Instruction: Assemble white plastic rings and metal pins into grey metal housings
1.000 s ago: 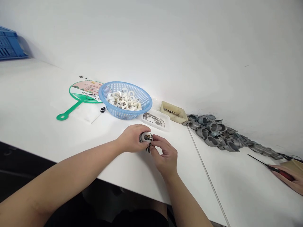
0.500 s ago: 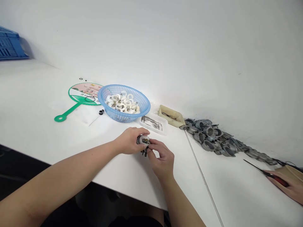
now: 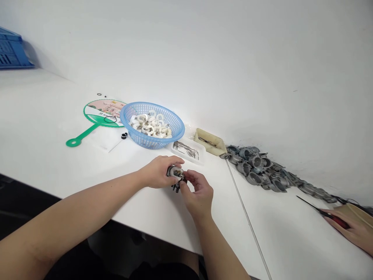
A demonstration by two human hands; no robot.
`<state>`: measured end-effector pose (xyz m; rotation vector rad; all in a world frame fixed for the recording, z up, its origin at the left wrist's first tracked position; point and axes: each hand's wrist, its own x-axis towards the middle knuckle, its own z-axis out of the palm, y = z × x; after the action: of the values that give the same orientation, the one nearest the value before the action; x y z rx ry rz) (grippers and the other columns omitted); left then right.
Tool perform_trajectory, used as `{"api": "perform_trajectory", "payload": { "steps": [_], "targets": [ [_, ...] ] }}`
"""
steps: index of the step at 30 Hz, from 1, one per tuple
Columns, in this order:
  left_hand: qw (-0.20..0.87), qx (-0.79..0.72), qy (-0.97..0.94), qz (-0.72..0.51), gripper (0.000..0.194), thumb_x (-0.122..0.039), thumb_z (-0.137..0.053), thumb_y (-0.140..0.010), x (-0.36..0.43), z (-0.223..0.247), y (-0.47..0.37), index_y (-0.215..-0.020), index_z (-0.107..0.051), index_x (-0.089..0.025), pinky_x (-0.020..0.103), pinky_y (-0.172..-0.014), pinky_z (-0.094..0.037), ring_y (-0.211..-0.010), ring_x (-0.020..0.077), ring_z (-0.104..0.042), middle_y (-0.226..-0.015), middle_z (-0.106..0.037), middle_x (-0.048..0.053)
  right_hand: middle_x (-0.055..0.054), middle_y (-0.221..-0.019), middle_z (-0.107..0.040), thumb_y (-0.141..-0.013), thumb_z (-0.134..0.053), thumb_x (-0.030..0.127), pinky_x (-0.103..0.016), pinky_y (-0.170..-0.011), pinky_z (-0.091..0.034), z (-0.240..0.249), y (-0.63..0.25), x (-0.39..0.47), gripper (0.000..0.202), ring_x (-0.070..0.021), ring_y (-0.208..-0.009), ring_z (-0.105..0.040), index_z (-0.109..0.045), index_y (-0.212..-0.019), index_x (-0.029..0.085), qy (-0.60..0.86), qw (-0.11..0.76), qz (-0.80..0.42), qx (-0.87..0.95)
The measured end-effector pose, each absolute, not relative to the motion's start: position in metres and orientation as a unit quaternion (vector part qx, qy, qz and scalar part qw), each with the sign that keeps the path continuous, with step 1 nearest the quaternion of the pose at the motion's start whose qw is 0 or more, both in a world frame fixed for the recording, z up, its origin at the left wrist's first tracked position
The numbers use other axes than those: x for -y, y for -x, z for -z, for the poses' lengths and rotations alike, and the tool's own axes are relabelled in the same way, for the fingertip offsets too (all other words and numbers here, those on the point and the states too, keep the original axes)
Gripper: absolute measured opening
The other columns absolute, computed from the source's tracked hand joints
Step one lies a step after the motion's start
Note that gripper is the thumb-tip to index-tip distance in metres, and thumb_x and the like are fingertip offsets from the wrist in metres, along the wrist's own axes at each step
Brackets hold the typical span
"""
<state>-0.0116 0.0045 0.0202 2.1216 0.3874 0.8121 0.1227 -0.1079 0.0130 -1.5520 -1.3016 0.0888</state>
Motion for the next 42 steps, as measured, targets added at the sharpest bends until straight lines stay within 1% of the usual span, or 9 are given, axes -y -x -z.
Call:
{"api": "perform_trajectory", "payload": {
  "steps": [9,14,20,26,31,34,38,42],
  "targets": [
    [0.424,-0.156,-0.833,-0.32,0.051,-0.022,-0.063,-0.064,-0.004,-0.02,0.012,-0.114,-0.052,-0.021,0.031,-0.076,-0.049,-0.086,0.0181,-0.06,-0.103,-0.064,0.005,-0.006,-0.088,-0.065,-0.07,-0.061,0.02,-0.036,-0.076,-0.054,-0.018,-0.125,0.109,0.023,-0.0182,-0.079,-0.062,-0.061,-0.093,0.019,0.631,0.508,-0.078,0.582],
    [0.428,-0.152,-0.833,-0.315,0.052,-0.023,-0.062,-0.065,-0.005,-0.019,0.013,-0.116,-0.051,-0.021,0.031,-0.075,-0.049,-0.086,0.018,-0.06,-0.104,-0.063,0.005,-0.006,-0.086,-0.065,-0.071,-0.062,0.023,-0.036,-0.075,-0.054,-0.016,-0.126,0.108,0.022,-0.0178,-0.078,-0.062,-0.061,-0.092,0.019,0.636,0.508,-0.073,0.577],
    [0.407,-0.153,-0.848,-0.304,0.054,-0.025,-0.063,-0.065,-0.004,-0.023,0.015,-0.117,-0.051,-0.021,0.034,-0.078,-0.049,-0.09,0.0195,-0.059,-0.107,-0.063,0.006,-0.005,-0.086,-0.065,-0.071,-0.062,0.022,-0.034,-0.072,-0.054,-0.018,-0.125,0.109,0.022,-0.0169,-0.076,-0.061,-0.061,-0.093,0.02,0.634,0.501,-0.046,0.588],
    [0.405,-0.149,-0.85,-0.302,0.052,-0.025,-0.063,-0.067,-0.004,-0.022,0.015,-0.118,-0.05,-0.021,0.032,-0.077,-0.049,-0.091,0.0199,-0.059,-0.106,-0.063,0.005,-0.005,-0.088,-0.065,-0.074,-0.06,0.019,-0.033,-0.073,-0.053,-0.024,-0.125,0.11,0.011,-0.0176,-0.081,-0.062,-0.065,-0.084,0.021,0.612,0.467,0.005,0.638],
    [0.399,-0.145,-0.857,-0.294,0.051,-0.025,-0.062,-0.069,-0.006,-0.022,0.015,-0.118,-0.05,-0.021,0.033,-0.08,-0.048,-0.093,0.0201,-0.057,-0.108,-0.062,0.005,-0.005,-0.083,-0.066,-0.073,-0.06,0.019,-0.031,-0.069,-0.053,-0.023,-0.126,0.108,0.009,-0.0174,-0.078,-0.062,-0.065,-0.08,0.021,0.604,0.467,0.042,0.645],
    [0.403,-0.145,-0.858,-0.283,0.052,-0.022,-0.061,-0.07,-0.006,-0.024,0.016,-0.12,-0.048,-0.022,0.034,-0.081,-0.048,-0.095,0.0204,-0.056,-0.109,-0.062,0.004,-0.004,-0.081,-0.066,-0.073,-0.061,0.021,-0.031,-0.067,-0.053,-0.021,-0.124,0.107,0.007,-0.0174,-0.076,-0.062,-0.065,-0.079,0.021,0.608,0.471,0.052,0.637],
    [0.396,-0.15,-0.863,-0.275,0.051,-0.023,-0.061,-0.07,-0.004,-0.026,0.015,-0.119,-0.049,-0.021,0.036,-0.083,-0.047,-0.098,0.0219,-0.054,-0.11,-0.062,0.004,-0.003,-0.076,-0.065,-0.071,-0.06,0.018,-0.031,-0.065,-0.052,-0.022,-0.12,0.107,0.004,-0.017,-0.073,-0.061,-0.062,-0.074,0.02,0.606,0.473,0.078,0.635],
    [0.399,-0.142,-0.863,-0.276,0.05,-0.025,-0.062,-0.069,-0.003,-0.026,0.016,-0.117,-0.05,-0.021,0.035,-0.083,-0.047,-0.095,0.0209,-0.056,-0.108,-0.062,0.005,-0.002,-0.073,-0.063,-0.07,-0.06,0.017,-0.03,-0.062,-0.051,-0.024,-0.119,0.109,0.003,-0.0162,-0.07,-0.06,-0.059,-0.07,0.019,0.6,0.474,0.079,0.64]
  ]
}}
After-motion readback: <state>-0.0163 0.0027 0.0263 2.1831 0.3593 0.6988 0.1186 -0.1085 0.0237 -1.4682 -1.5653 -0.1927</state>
